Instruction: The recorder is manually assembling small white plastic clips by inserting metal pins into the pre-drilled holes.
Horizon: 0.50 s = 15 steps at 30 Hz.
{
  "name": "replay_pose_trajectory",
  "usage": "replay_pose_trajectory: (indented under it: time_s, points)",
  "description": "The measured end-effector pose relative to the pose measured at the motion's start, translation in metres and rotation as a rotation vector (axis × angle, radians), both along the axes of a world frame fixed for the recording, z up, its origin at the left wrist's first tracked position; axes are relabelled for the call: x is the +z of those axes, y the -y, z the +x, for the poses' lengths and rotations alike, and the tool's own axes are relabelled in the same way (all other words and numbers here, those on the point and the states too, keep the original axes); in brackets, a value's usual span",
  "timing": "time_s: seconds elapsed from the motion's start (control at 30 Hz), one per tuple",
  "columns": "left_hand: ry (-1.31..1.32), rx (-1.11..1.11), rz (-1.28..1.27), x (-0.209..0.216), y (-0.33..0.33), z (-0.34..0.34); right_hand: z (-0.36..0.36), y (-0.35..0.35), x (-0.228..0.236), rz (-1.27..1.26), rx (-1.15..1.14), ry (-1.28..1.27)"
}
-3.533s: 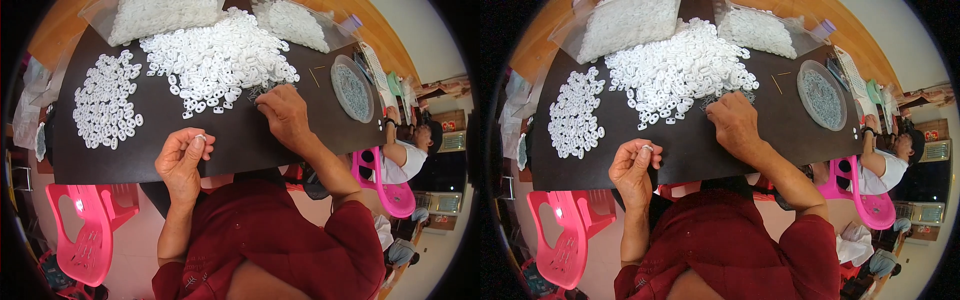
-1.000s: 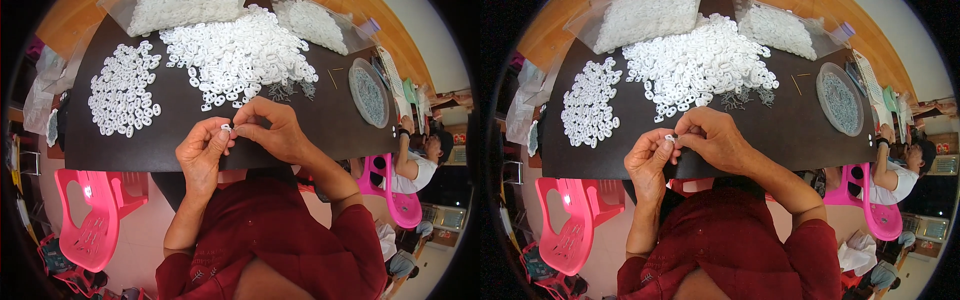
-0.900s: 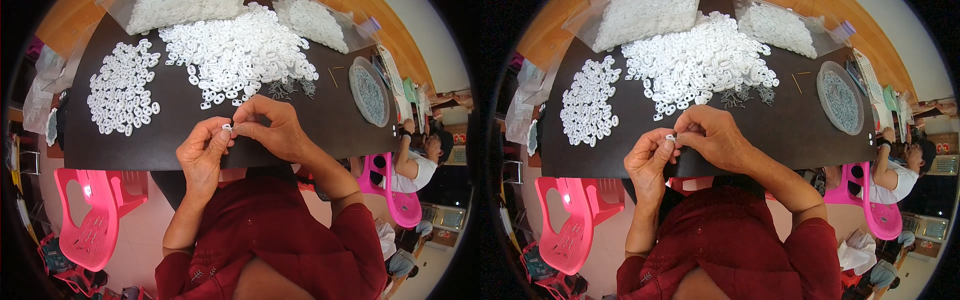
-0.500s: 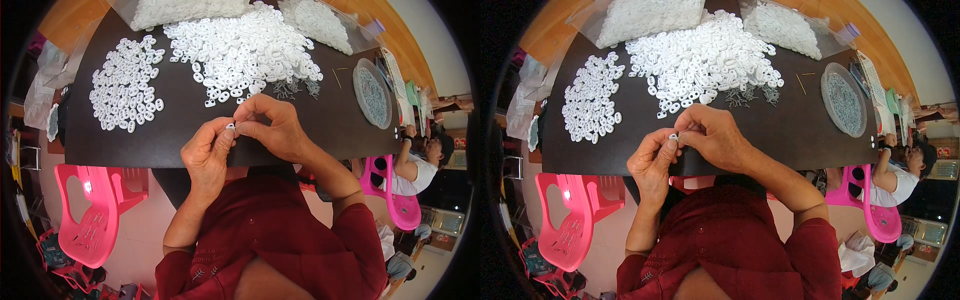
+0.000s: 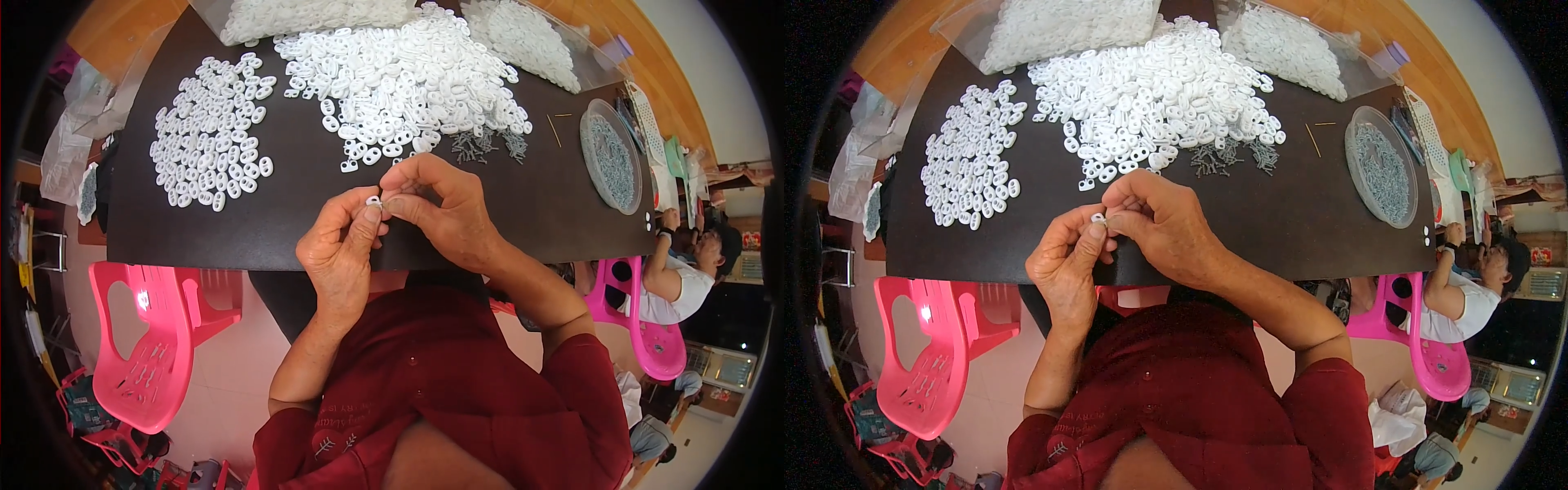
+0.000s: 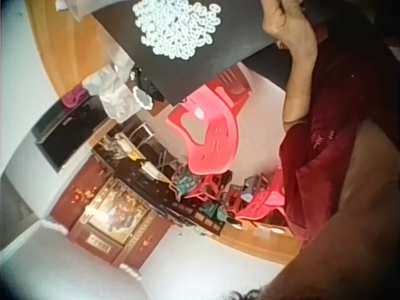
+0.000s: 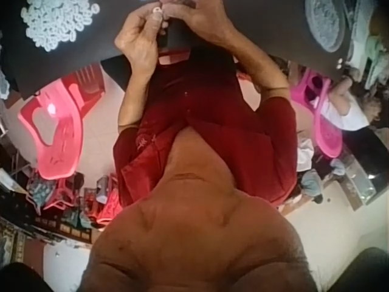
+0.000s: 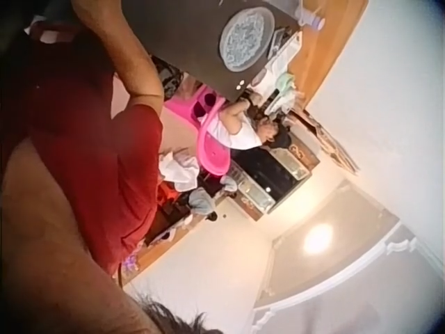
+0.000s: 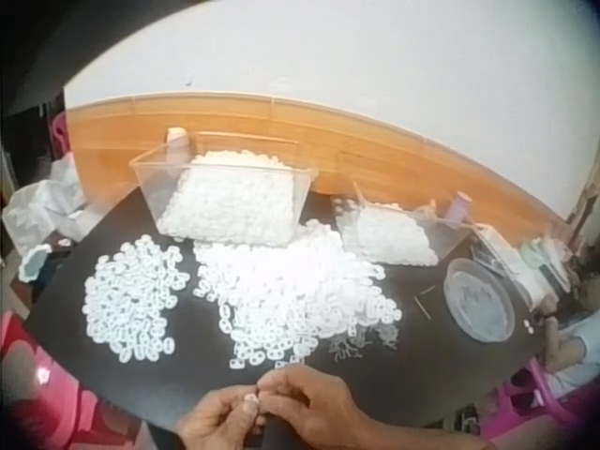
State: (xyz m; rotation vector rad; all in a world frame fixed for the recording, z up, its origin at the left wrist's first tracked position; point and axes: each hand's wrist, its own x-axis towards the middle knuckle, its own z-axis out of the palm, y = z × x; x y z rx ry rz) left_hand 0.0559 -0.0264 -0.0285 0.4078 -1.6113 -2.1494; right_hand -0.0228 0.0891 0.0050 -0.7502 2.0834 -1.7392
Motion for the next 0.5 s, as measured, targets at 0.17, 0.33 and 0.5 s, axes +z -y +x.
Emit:
replay_pose_trajectory:
  time_s: [0.17,0.33,0.5]
  points:
    - [-0.004,-0.020,-0.018,-0.0013,0.0008,0.0021,0.0015,0.0008,-0.0036,-0.018,-0.020,0.033]
    - [-0.041,0.013,-0.167,-0.0050,-0.0023,0.0021,0.0024,0.0014,-0.0047,0.055,-0.032,0.120]
    - [-0.001,0.008,-0.105,-0.0041,-0.0010,0.0017,0.0003,-0.0005,-0.0039,0.018,-0.003,0.109]
